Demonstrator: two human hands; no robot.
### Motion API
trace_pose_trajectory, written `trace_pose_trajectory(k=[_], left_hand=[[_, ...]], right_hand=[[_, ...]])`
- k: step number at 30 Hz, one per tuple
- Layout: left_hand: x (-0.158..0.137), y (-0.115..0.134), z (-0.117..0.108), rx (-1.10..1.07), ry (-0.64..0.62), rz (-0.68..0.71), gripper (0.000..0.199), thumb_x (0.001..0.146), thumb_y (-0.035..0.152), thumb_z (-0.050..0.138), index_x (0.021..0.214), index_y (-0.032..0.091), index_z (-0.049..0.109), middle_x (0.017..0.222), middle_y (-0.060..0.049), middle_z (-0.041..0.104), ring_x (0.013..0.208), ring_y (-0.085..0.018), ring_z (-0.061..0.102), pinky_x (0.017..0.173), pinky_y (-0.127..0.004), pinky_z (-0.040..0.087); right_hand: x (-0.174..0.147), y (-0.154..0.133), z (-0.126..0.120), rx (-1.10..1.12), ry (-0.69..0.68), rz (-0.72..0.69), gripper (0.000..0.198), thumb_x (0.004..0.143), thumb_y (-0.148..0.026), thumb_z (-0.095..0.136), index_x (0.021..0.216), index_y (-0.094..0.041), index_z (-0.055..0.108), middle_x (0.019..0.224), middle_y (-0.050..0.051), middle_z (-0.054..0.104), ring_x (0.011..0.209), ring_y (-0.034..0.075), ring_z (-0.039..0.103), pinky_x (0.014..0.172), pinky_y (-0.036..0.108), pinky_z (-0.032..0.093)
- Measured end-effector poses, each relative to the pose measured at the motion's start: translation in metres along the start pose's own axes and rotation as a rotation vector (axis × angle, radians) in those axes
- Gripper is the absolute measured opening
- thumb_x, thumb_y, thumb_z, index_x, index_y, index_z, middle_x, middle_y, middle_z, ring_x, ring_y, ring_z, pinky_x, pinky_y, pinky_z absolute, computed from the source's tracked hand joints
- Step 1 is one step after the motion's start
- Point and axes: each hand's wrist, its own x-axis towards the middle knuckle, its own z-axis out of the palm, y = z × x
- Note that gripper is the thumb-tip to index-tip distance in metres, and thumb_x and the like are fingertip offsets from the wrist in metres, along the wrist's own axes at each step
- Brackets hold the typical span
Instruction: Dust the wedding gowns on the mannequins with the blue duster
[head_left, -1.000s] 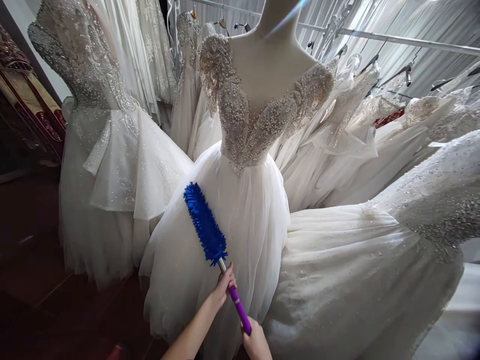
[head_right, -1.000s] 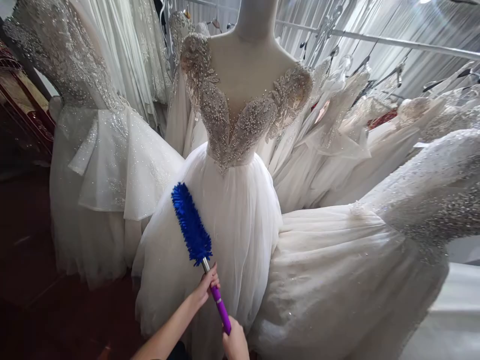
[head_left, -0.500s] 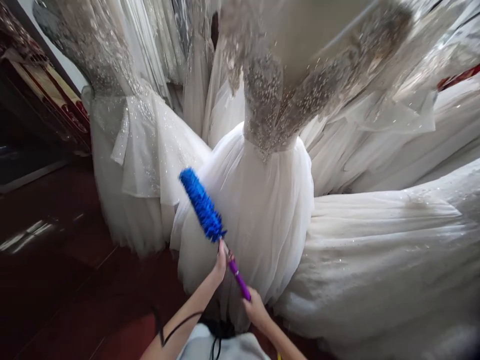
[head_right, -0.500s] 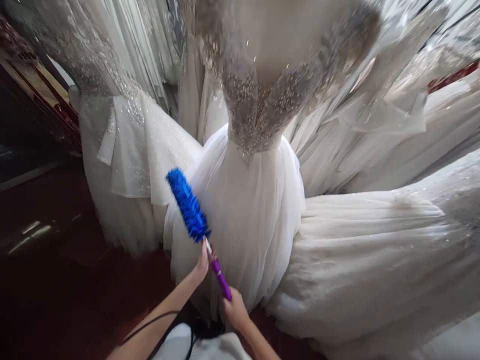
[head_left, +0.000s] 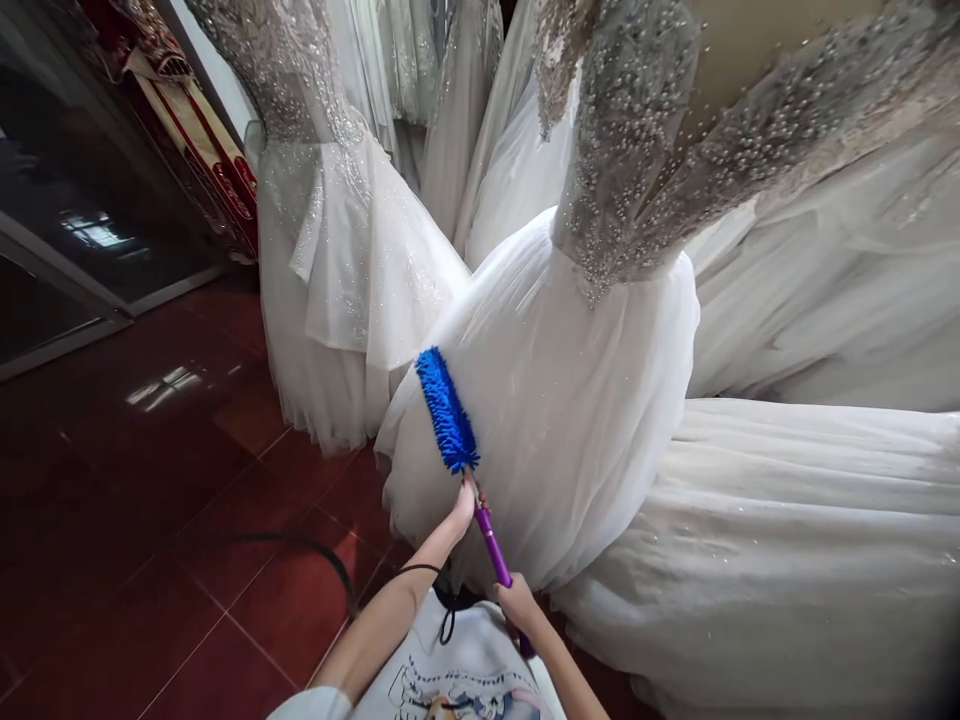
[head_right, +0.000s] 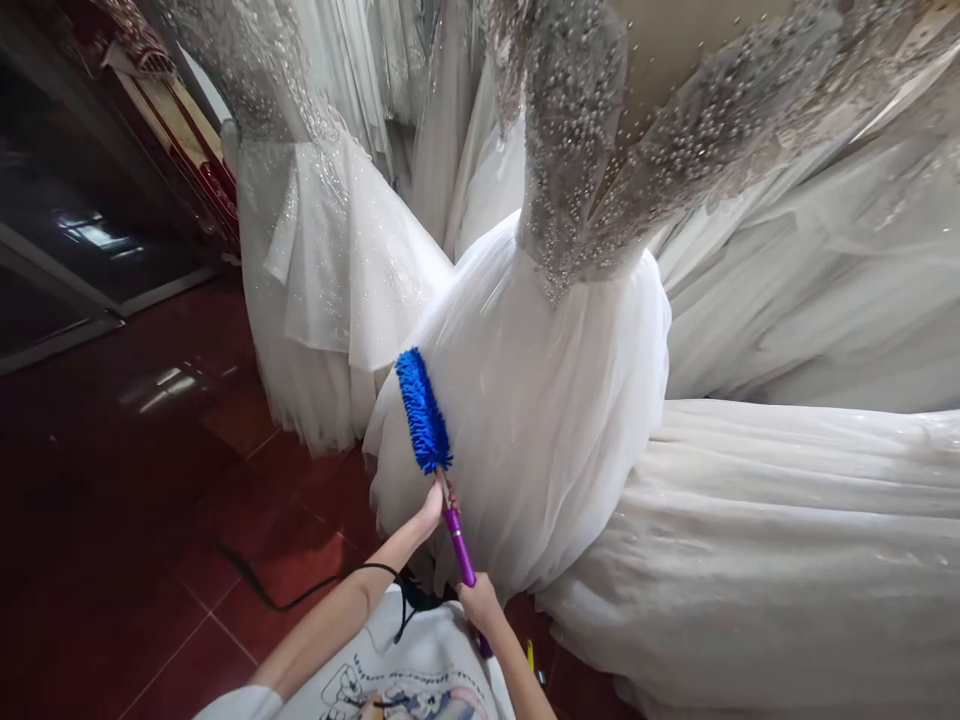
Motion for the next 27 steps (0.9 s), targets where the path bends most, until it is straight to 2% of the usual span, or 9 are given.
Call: trace_pose_trajectory(k=[5,9,13,15,18,20,23,25,27], left_hand=[[-0.018,-0.041,-0.025,-0.094,0.162,-0.029,0.038,0.087,0.056,0.026,0.075,0.022,0.037,0.042,0.009,0.039,0.033,-0.011,0.042,0.045,-0.025,0.041],[-0.04,-0.079,-0.011,-0.186,0.168,0.032,0.04,0.085,0.059,0.029,0.072,0.022,0.037,0.043,0.007,0.042,0.036,-0.011,0.044,0.043,-0.023,0.04],[-0.069,-0.094,0.048,-0.231,-0.023,0.225,0.047,0.072,0.069,0.044,0.076,0.022,0.039,0.044,0.009,0.044,0.037,-0.01,0.046,0.043,-0.023,0.041],[-0.08,-0.085,0.09,-0.189,-0.153,0.353,0.052,0.066,0.072,0.049,0.078,0.022,0.04,0.046,0.008,0.047,0.04,-0.011,0.049,0.048,-0.024,0.044],[-0.082,-0.061,0.149,-0.151,-0.289,0.515,0.052,0.068,0.072,0.046,0.081,0.022,0.041,0.051,0.008,0.05,0.045,-0.011,0.053,0.053,-0.025,0.046],[-0.071,-0.05,0.173,-0.149,-0.315,0.542,0.05,0.072,0.07,0.042,0.083,0.022,0.042,0.052,0.007,0.05,0.046,-0.011,0.053,0.055,-0.025,0.047],[-0.043,-0.057,0.178,-0.152,-0.146,0.366,0.048,0.075,0.069,0.038,0.081,0.022,0.043,0.049,0.008,0.047,0.043,-0.01,0.05,0.053,-0.024,0.046],[-0.025,-0.079,0.16,-0.149,0.003,0.206,0.047,0.077,0.068,0.035,0.078,0.021,0.041,0.045,0.009,0.044,0.038,-0.01,0.046,0.051,-0.025,0.045],[-0.018,-0.107,0.127,-0.144,0.08,0.117,0.046,0.078,0.067,0.033,0.076,0.021,0.04,0.042,0.009,0.041,0.034,-0.009,0.042,0.05,-0.026,0.045]], right_hand=[[-0.016,0.021,-0.016,-0.111,-0.108,0.008,0.015,0.056,-0.013,0.048,0.048,-0.021,0.038,0.043,-0.008,0.03,0.046,0.007,0.029,0.046,0.023,0.024],[-0.042,0.047,-0.055,-0.162,-0.143,-0.079,0.006,0.061,-0.022,0.049,0.057,-0.018,0.048,0.052,-0.005,0.042,0.055,0.01,0.037,0.053,0.023,0.03],[-0.059,0.058,-0.118,-0.175,-0.155,-0.224,0.017,0.066,-0.023,0.045,0.072,-0.015,0.059,0.064,0.0,0.056,0.063,0.014,0.046,0.062,0.025,0.037],[-0.057,0.048,-0.155,-0.201,-0.1,-0.335,0.021,0.068,-0.022,0.043,0.078,-0.015,0.06,0.067,0.002,0.059,0.064,0.015,0.049,0.062,0.025,0.038],[-0.042,0.023,-0.202,-0.305,0.062,-0.463,0.022,0.076,-0.03,0.042,0.084,-0.017,0.058,0.068,0.002,0.059,0.062,0.015,0.049,0.061,0.025,0.037],[-0.028,0.011,-0.22,-0.387,0.157,-0.455,0.022,0.079,-0.033,0.04,0.085,-0.019,0.057,0.069,0.002,0.059,0.062,0.015,0.048,0.06,0.024,0.036],[-0.01,0.017,-0.22,-0.456,0.146,-0.322,0.016,0.077,-0.023,0.041,0.079,-0.019,0.056,0.066,0.0,0.057,0.061,0.013,0.047,0.058,0.023,0.034],[-0.004,0.039,-0.203,-0.473,0.065,-0.216,0.013,0.071,-0.015,0.043,0.067,-0.017,0.056,0.056,-0.001,0.053,0.054,0.011,0.046,0.052,0.022,0.033],[-0.009,0.067,-0.177,-0.495,-0.013,-0.122,0.015,0.068,-0.01,0.044,0.06,-0.015,0.055,0.048,-0.002,0.047,0.048,0.01,0.043,0.048,0.021,0.032]])
